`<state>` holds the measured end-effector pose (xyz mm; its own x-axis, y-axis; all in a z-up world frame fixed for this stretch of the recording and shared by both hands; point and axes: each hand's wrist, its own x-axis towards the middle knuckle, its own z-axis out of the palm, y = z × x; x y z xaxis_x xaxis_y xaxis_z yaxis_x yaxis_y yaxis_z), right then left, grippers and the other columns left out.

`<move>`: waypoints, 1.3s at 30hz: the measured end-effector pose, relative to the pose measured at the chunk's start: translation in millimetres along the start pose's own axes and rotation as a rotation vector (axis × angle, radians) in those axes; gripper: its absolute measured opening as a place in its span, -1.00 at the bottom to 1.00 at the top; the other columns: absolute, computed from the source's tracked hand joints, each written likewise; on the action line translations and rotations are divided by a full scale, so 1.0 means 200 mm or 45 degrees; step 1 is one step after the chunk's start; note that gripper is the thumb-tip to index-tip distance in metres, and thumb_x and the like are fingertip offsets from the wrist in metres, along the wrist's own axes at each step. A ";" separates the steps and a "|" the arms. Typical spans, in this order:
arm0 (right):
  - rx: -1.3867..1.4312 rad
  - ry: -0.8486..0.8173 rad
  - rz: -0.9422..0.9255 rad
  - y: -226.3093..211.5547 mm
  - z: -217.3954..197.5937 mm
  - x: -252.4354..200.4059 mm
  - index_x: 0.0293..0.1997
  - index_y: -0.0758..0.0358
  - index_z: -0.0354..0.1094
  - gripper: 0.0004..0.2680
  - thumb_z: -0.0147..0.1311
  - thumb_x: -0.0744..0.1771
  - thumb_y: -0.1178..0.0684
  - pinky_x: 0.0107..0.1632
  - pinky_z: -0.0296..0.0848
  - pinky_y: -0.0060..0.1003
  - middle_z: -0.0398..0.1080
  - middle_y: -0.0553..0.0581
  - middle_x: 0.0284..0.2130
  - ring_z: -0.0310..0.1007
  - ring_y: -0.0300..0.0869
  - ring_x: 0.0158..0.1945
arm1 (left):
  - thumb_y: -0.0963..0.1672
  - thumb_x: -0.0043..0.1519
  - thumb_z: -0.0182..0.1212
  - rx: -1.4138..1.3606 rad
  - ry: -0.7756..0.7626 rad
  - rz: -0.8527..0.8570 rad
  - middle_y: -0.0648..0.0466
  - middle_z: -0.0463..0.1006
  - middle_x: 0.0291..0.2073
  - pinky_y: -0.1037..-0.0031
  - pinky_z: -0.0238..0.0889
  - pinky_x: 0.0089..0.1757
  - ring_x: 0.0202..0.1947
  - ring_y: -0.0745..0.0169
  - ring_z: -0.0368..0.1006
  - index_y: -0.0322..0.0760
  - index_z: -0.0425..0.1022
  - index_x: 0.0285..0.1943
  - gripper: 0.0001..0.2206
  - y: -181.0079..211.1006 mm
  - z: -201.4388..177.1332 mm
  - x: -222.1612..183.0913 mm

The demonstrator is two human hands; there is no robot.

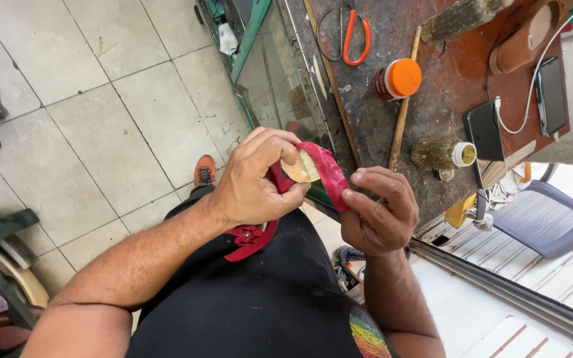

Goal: Applying adhesive and attaching the fabric upper to the sole of a high-heeled shoe

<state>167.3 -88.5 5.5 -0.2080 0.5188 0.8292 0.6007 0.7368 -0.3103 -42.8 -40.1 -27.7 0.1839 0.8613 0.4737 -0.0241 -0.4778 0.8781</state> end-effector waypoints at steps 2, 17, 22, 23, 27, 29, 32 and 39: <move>-0.016 0.007 -0.010 0.00 0.01 0.00 -0.44 0.27 0.57 -0.93 0.34 0.27 0.21 -0.37 0.57 0.03 0.52 0.35 -0.42 0.51 0.17 -0.45 | -0.19 -0.02 0.46 -0.012 0.004 0.006 -0.10 0.59 -0.21 0.13 0.43 -0.18 -0.23 -0.25 0.53 -0.21 0.37 -0.28 -0.72 0.00 0.00 0.01; 0.896 0.024 0.618 0.19 -0.10 0.04 -0.17 0.28 0.44 -0.94 0.13 0.35 0.29 0.16 0.59 -0.09 0.54 0.34 -0.14 0.58 0.06 0.03 | -0.21 -0.05 0.44 -0.034 -0.073 0.081 -0.12 0.59 -0.21 0.09 0.43 -0.20 -0.22 -0.28 0.54 -0.22 0.38 -0.31 -0.73 0.03 0.03 0.00; 0.802 0.087 0.469 0.15 -0.07 -0.02 -0.31 0.30 0.44 -0.90 0.22 0.26 0.36 0.01 0.61 -0.11 0.53 0.33 -0.31 0.61 0.06 -0.16 | -0.19 -0.03 0.44 -0.006 -0.004 0.083 -0.12 0.59 -0.20 0.08 0.43 -0.19 -0.22 -0.31 0.53 -0.22 0.38 -0.31 -0.73 0.03 0.04 0.01; 0.731 0.061 0.419 0.14 -0.08 -0.03 -0.34 0.29 0.45 -0.89 0.26 0.24 0.36 -0.04 0.61 -0.10 0.55 0.32 -0.34 0.61 0.06 -0.21 | -0.19 -0.03 0.44 -0.004 0.010 0.083 -0.12 0.59 -0.20 0.08 0.43 -0.19 -0.22 -0.30 0.53 -0.22 0.37 -0.31 -0.74 0.03 0.04 0.02; 0.439 -0.002 0.255 0.08 -0.06 -0.02 -0.48 0.31 0.46 -0.86 0.36 0.19 0.36 -0.29 0.60 -0.02 0.55 0.33 -0.46 0.56 0.15 -0.44 | -0.21 -0.02 0.42 -0.024 0.056 0.059 -0.11 0.58 -0.21 0.09 0.43 -0.18 -0.22 -0.29 0.54 -0.21 0.36 -0.31 -0.74 0.05 0.05 0.04; 0.384 0.005 0.210 0.05 -0.03 0.01 -0.49 0.30 0.46 -0.87 0.36 0.18 0.36 -0.32 0.60 -0.01 0.56 0.34 -0.46 0.56 0.15 -0.46 | -0.20 -0.03 0.43 -0.038 0.059 0.051 -0.11 0.58 -0.21 0.08 0.43 -0.19 -0.23 -0.29 0.54 -0.21 0.35 -0.31 -0.73 0.04 0.06 0.04; 0.322 0.003 0.162 0.01 -0.01 0.04 -0.51 0.32 0.47 -0.88 0.36 0.20 0.33 -0.36 0.59 -0.01 0.56 0.35 -0.48 0.55 0.17 -0.49 | -0.19 -0.02 0.44 -0.055 0.058 -0.020 -0.09 0.58 -0.21 0.16 0.39 -0.25 -0.28 -0.21 0.51 -0.20 0.35 -0.31 -0.73 0.04 0.08 0.04; 0.330 0.032 0.181 0.00 0.05 0.00 -0.49 0.36 0.47 -0.89 0.34 0.21 0.34 -0.37 0.59 0.00 0.56 0.35 -0.47 0.55 0.16 -0.50 | -0.17 0.02 0.46 -0.060 0.010 -0.154 -0.09 0.58 -0.17 0.26 0.36 -0.29 -0.27 -0.17 0.52 -0.19 0.35 -0.28 -0.72 0.02 0.09 0.02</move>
<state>159.5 -83.2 0.9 -0.1146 0.6163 0.7792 0.4048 0.7452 -0.5299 -25.4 -41.1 -23.9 0.1806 0.9136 0.3643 -0.0483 -0.3617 0.9310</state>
